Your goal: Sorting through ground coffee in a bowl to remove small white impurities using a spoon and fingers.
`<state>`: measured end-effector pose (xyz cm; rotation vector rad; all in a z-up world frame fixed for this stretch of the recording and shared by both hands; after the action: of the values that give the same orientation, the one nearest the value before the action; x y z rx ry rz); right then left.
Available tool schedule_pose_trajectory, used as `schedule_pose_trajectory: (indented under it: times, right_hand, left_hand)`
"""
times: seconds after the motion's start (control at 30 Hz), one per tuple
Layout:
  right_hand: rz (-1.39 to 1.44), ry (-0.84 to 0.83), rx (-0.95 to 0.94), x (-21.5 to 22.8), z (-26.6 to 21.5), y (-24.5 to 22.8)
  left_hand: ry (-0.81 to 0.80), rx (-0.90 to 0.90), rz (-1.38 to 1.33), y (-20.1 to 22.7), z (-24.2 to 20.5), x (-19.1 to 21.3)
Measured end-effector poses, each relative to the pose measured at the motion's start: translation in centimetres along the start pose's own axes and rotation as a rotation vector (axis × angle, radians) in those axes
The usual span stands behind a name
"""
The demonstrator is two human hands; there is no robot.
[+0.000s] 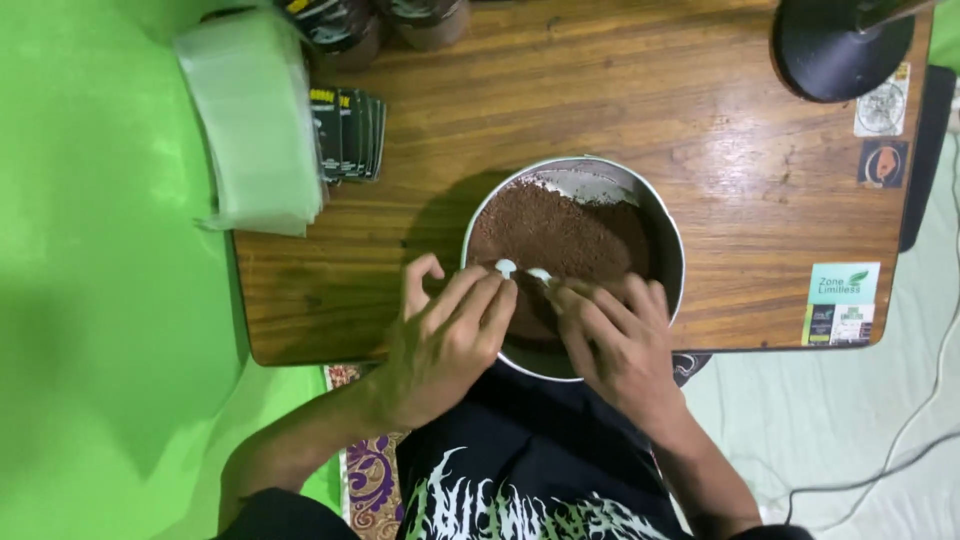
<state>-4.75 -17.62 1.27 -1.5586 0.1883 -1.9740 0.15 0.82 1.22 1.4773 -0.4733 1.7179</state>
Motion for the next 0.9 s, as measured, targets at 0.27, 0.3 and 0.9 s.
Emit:
schedule_pose_trajectory:
  times: [0.27, 0.3, 0.9]
  right_hand:
    - [-0.023, 0.023, 0.03, 0.1, 1.3, -1.3]
    - [-0.008, -0.02, 0.038, 0.4, 1.8, -1.4]
    - [-0.051, -0.137, 0.034, 1.2, -5.2, 5.7]
  left_hand:
    - [-0.04, -0.037, 0.016, -0.4, 0.4, -0.8]
    - [-0.032, -0.042, 0.017, -0.4, 0.7, -0.7]
    - [0.053, -0.067, -0.258, 3.7, 0.4, -5.7]
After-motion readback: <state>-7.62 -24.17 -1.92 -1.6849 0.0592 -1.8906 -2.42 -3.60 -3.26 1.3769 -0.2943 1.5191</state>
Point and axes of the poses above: each hand's wrist, its own z-axis towards the middle knuckle, its own x-axis out of the back of the hand, y = z × x, the point moved 1 cm from there along z, towards the middle knuckle, and after that the axes turned 11 degrees about -y, right-handed, at the moved point
